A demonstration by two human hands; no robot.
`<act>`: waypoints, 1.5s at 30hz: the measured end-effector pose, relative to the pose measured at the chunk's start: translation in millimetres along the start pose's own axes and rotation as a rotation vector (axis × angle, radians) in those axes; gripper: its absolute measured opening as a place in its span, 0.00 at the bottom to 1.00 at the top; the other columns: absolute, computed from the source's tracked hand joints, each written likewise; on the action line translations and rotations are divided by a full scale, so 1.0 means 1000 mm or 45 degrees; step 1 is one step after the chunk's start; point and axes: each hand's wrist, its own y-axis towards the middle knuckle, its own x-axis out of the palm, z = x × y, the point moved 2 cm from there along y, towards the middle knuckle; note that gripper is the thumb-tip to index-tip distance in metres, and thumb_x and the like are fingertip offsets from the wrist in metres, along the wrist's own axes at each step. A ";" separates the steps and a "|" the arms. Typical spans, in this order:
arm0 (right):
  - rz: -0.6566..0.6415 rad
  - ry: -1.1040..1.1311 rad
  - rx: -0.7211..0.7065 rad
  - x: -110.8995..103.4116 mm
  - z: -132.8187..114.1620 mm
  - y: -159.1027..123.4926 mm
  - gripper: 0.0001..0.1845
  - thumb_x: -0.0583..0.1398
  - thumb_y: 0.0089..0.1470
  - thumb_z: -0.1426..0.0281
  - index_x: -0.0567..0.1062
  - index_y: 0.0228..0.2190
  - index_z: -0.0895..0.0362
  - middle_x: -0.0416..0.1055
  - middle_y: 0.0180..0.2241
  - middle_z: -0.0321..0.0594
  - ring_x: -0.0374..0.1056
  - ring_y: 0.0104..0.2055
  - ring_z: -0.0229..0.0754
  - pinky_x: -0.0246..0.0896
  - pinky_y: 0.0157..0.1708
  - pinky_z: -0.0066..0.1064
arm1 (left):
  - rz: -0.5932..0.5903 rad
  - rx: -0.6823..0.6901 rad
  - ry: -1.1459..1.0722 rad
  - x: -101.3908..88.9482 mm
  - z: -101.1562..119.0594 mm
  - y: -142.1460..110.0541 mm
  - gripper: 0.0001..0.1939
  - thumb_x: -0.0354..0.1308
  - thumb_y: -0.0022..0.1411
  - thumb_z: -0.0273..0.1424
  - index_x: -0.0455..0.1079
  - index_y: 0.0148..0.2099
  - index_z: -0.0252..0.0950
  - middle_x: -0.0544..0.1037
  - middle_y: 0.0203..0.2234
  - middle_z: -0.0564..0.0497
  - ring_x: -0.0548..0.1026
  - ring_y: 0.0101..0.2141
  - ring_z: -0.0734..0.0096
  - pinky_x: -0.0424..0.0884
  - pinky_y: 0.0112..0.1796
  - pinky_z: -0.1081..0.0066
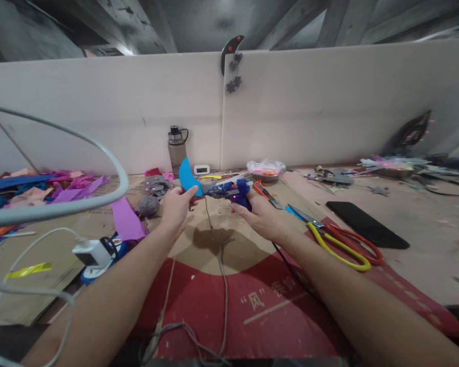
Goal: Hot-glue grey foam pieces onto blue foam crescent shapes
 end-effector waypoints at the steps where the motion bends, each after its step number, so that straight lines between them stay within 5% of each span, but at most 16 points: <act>1: 0.002 -0.003 -0.003 0.000 0.000 0.000 0.16 0.53 0.55 0.64 0.67 0.44 0.57 0.72 0.40 0.46 0.67 0.43 0.47 0.60 0.41 0.37 | -0.002 0.001 0.007 0.000 0.000 0.000 0.13 0.64 0.42 0.36 0.71 0.29 0.33 0.76 0.25 0.49 0.73 0.23 0.72 0.65 0.23 0.74; 45: 0.119 -0.035 0.057 -0.005 0.000 -0.001 0.14 0.52 0.54 0.60 0.67 0.37 0.56 0.72 0.34 0.45 0.67 0.35 0.47 0.59 0.36 0.37 | -0.088 0.079 0.193 0.007 0.009 -0.015 0.15 0.64 0.44 0.39 0.73 0.30 0.32 0.78 0.25 0.46 0.73 0.23 0.69 0.66 0.26 0.71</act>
